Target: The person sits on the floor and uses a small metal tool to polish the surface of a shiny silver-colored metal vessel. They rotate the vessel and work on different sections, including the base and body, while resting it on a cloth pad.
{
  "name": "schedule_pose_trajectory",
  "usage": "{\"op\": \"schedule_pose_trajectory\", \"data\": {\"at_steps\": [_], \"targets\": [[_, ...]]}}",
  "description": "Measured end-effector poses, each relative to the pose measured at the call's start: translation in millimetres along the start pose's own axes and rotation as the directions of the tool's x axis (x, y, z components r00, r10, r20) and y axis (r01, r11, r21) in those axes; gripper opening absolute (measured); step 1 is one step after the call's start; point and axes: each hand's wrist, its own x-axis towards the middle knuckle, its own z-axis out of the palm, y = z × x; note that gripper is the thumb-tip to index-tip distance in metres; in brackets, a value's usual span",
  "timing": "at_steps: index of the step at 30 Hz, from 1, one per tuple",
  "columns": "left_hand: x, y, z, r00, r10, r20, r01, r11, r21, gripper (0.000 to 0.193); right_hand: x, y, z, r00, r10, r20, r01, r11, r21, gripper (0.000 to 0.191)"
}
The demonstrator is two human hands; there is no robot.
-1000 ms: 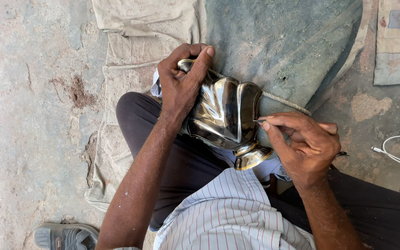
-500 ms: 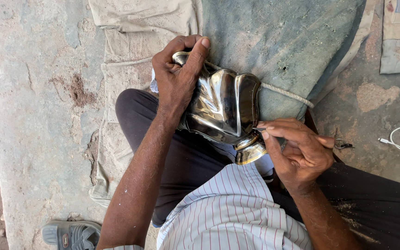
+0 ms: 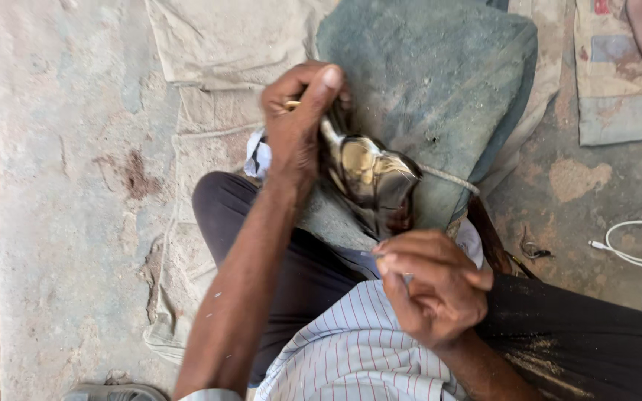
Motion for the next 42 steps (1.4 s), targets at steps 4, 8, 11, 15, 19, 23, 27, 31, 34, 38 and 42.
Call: {"op": "schedule_pose_trajectory", "data": {"at_steps": [4,8,11,15,19,23,27,31,34,38,42], "targets": [[19.5,-14.3,21.8,0.999,0.045,0.017,-0.044,0.996,-0.081,0.025,22.2,-18.6,-10.5,0.971,-0.128,0.203,0.162,0.973,-0.163,0.022],[24.6,-19.5,24.2,0.999,0.052,-0.014,-0.053,0.984,-0.172,0.021,31.2,-19.5,-6.3,0.929,-0.216,0.299,0.276,0.946,-0.173,0.027],[26.0,-21.3,23.8,0.998,0.051,-0.021,-0.055,0.962,-0.267,0.022,31.6,-25.8,-0.3,0.891,-0.244,0.383,0.324,0.933,-0.159,0.031],[26.9,-25.3,23.2,0.999,0.026,-0.033,-0.037,0.914,-0.403,0.022,41.2,-34.3,3.1,0.828,-0.270,0.491,0.383,0.912,-0.145,0.028],[28.8,-28.7,22.5,1.000,0.007,-0.016,-0.013,0.886,-0.464,0.019,51.2,-32.8,12.7,0.784,-0.360,0.506,0.486,0.863,-0.139,0.023],[26.9,-27.3,23.3,1.000,-0.012,0.006,0.013,0.889,-0.459,0.018,43.6,-36.3,12.6,0.804,-0.296,0.515,0.442,0.878,-0.185,0.019],[27.6,-23.1,24.8,0.999,-0.050,0.014,0.052,0.957,-0.284,0.017,29.1,-24.3,9.1,0.864,-0.276,0.421,0.400,0.884,-0.240,0.013],[35.7,-24.1,36.7,0.998,-0.057,0.008,0.057,0.998,0.034,0.014,14.9,-4.5,-5.8,0.965,-0.159,0.208,0.198,0.963,-0.182,0.013],[36.0,-26.8,48.3,0.997,0.034,0.075,-0.047,0.981,0.186,0.016,3.6,4.9,-22.8,0.995,-0.033,0.093,0.050,0.981,-0.185,0.018],[37.3,-26.2,57.4,0.999,-0.017,0.051,-0.001,0.947,0.321,0.019,-7.2,10.5,-40.4,0.937,0.341,-0.070,-0.327,0.932,0.159,0.017],[34.8,-18.4,56.4,0.998,-0.054,0.024,0.039,0.911,0.411,0.021,-2.7,14.7,-60.9,0.916,0.324,-0.236,-0.262,0.930,0.258,0.017]]}}
